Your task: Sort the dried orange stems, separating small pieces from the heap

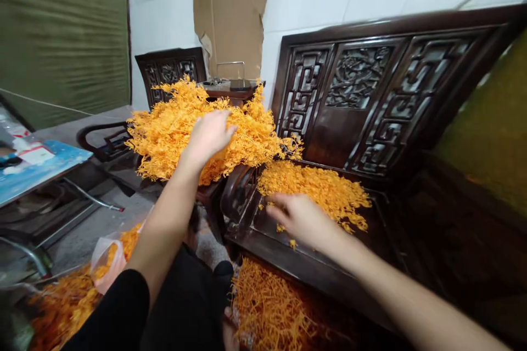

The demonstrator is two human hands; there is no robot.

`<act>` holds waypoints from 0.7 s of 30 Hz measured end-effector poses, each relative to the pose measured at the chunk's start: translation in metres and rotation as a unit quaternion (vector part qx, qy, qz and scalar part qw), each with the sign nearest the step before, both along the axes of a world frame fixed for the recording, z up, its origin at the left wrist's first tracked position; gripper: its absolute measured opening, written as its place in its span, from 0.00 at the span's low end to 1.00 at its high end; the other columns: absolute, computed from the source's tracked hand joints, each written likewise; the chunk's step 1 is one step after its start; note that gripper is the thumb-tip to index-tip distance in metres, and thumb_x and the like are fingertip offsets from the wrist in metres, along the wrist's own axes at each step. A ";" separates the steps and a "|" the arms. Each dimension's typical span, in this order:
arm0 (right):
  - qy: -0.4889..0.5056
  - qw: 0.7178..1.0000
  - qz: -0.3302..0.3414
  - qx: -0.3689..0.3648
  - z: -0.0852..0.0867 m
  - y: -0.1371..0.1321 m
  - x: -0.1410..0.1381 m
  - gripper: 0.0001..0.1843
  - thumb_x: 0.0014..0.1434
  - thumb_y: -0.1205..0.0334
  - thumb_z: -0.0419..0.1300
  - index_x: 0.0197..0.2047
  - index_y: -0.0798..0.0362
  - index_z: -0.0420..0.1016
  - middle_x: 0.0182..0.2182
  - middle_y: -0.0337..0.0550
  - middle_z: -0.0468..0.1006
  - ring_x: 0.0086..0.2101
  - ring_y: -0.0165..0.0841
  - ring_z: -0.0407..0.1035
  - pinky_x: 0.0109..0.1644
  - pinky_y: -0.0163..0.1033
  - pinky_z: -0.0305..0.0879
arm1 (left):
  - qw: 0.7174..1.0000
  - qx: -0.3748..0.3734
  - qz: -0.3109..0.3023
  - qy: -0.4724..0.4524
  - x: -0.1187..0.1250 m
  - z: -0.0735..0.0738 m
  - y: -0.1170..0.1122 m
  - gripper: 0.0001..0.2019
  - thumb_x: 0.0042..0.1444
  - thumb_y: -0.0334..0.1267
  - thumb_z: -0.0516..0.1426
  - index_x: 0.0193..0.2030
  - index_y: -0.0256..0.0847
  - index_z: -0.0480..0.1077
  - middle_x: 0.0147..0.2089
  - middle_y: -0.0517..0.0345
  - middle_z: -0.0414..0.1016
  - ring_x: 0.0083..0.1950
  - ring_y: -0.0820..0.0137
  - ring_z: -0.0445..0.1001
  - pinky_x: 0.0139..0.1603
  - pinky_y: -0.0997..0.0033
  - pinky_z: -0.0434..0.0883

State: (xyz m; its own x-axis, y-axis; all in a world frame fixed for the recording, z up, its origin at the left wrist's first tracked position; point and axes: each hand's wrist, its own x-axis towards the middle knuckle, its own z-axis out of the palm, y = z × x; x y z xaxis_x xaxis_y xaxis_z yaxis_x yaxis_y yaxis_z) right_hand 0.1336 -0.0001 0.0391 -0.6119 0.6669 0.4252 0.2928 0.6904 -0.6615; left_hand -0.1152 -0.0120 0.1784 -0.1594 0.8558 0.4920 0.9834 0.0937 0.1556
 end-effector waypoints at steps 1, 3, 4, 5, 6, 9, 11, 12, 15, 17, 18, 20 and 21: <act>0.012 0.999 -0.024 0.024 0.027 0.026 -0.014 0.27 0.58 0.52 0.66 0.59 0.52 0.77 0.47 0.55 0.82 0.47 0.47 0.78 0.55 0.56 0.76 | 0.999 0.017 0.041 -0.010 -0.011 -0.003 0.008 0.21 0.69 0.43 0.55 0.63 0.36 0.73 0.63 0.35 0.76 0.65 0.47 0.72 0.67 0.44 0.66; 0.028 0.994 -0.076 0.078 0.073 0.076 -0.045 0.26 0.60 0.56 0.64 0.60 0.56 0.76 0.48 0.56 0.82 0.49 0.45 0.76 0.59 0.56 0.72 | 0.997 0.001 0.074 -0.031 -0.027 -0.012 0.024 0.26 0.68 0.47 0.56 0.68 0.37 0.69 0.66 0.34 0.73 0.68 0.46 0.70 0.67 0.43 0.66; 0.027 0.989 -0.106 0.099 0.091 0.098 -0.061 0.25 0.61 0.58 0.63 0.60 0.58 0.76 0.48 0.57 0.82 0.49 0.45 0.76 0.61 0.56 0.71 | 0.996 -0.009 0.078 -0.035 -0.032 -0.016 0.030 0.27 0.68 0.49 0.56 0.68 0.37 0.69 0.67 0.34 0.72 0.68 0.45 0.69 0.67 0.42 0.66; 0.019 0.984 -0.140 0.109 0.106 0.119 -0.076 0.24 0.62 0.60 0.62 0.60 0.61 0.76 0.49 0.59 0.81 0.49 0.45 0.76 0.61 0.57 0.70 | 0.996 -0.019 0.078 -0.037 -0.035 -0.018 0.035 0.27 0.67 0.50 0.56 0.67 0.37 0.70 0.66 0.34 0.73 0.68 0.44 0.69 0.66 0.42 0.67; 0.013 0.981 -0.170 0.097 0.117 0.136 -0.091 0.24 0.62 0.62 0.62 0.60 0.63 0.76 0.51 0.61 0.80 0.48 0.45 0.76 0.61 0.56 0.71 | 0.996 -0.027 0.076 -0.038 -0.036 -0.019 0.039 0.26 0.67 0.51 0.57 0.65 0.38 0.71 0.65 0.34 0.75 0.68 0.44 0.70 0.65 0.41 0.67; 0.025 0.973 -0.178 0.145 0.136 0.167 -0.131 0.24 0.62 0.68 0.59 0.60 0.66 0.74 0.53 0.62 0.78 0.52 0.45 0.74 0.63 0.55 0.69 | 0.996 -0.048 0.061 -0.052 -0.041 -0.014 0.042 0.22 0.65 0.52 0.58 0.58 0.41 0.78 0.58 0.38 0.81 0.63 0.47 0.75 0.63 0.43 0.69; -0.004 0.970 -0.073 0.232 0.143 0.171 -0.155 0.29 0.59 0.72 0.59 0.64 0.63 0.73 0.59 0.60 0.75 0.57 0.44 0.71 0.67 0.52 0.65 | 0.995 -0.067 0.023 -0.070 -0.047 -0.008 0.040 0.18 0.63 0.49 0.60 0.55 0.45 0.81 0.55 0.42 0.83 0.59 0.51 0.78 0.62 0.48 0.70; -0.042 0.965 -0.012 0.258 0.146 0.171 -0.167 0.32 0.57 0.73 0.61 0.66 0.63 0.71 0.61 0.59 0.74 0.59 0.45 0.70 0.68 0.51 0.64 | 0.994 -0.075 -0.005 -0.077 -0.051 -0.004 0.039 0.16 0.62 0.48 0.61 0.53 0.46 0.82 0.53 0.44 0.84 0.57 0.53 0.79 0.62 0.50 0.71; -0.184 0.951 0.064 0.238 0.154 0.165 -0.195 0.41 0.52 0.73 0.65 0.69 0.65 0.68 0.55 0.58 0.79 0.52 0.46 0.74 0.61 0.50 0.68 | 0.990 -0.079 -0.078 -0.091 -0.062 0.004 0.036 0.12 0.61 0.42 0.63 0.48 0.47 0.84 0.49 0.49 0.85 0.53 0.57 0.81 0.59 0.56 0.72; -0.198 0.955 0.035 0.218 0.159 0.162 -0.206 0.33 0.54 0.72 0.65 0.64 0.65 0.74 0.45 0.55 0.83 0.45 0.44 0.76 0.56 0.49 0.70 | 0.991 -0.062 -0.074 -0.097 -0.066 0.008 0.033 0.09 0.60 0.42 0.63 0.44 0.45 0.84 0.46 0.49 0.85 0.51 0.58 0.81 0.58 0.56 0.73; -0.171 0.962 0.014 0.213 0.161 0.162 -0.209 0.27 0.56 0.71 0.63 0.60 0.64 0.79 0.43 0.53 0.83 0.44 0.43 0.76 0.55 0.48 0.70 | 0.992 -0.049 -0.056 -0.099 -0.067 0.010 0.032 0.10 0.59 0.43 0.64 0.42 0.43 0.83 0.46 0.48 0.85 0.51 0.57 0.80 0.58 0.55 0.73; -0.076 0.977 -0.032 0.198 0.167 0.165 -0.210 0.17 0.60 0.71 0.60 0.51 0.61 0.83 0.41 0.52 0.84 0.42 0.40 0.77 0.54 0.46 0.70 | 0.995 -0.023 -0.010 -0.098 -0.068 0.012 0.029 0.15 0.57 0.48 0.66 0.46 0.39 0.80 0.51 0.43 0.82 0.54 0.54 0.78 0.58 0.53 0.72; -0.021 0.980 -0.057 0.190 0.171 0.167 -0.207 0.15 0.62 0.70 0.58 0.48 0.60 0.82 0.41 0.52 0.84 0.43 0.40 0.76 0.54 0.45 0.70 | 0.995 -0.014 0.012 -0.095 -0.068 0.012 0.028 0.21 0.56 0.50 0.67 0.50 0.37 0.78 0.55 0.40 0.80 0.58 0.51 0.76 0.60 0.52 0.72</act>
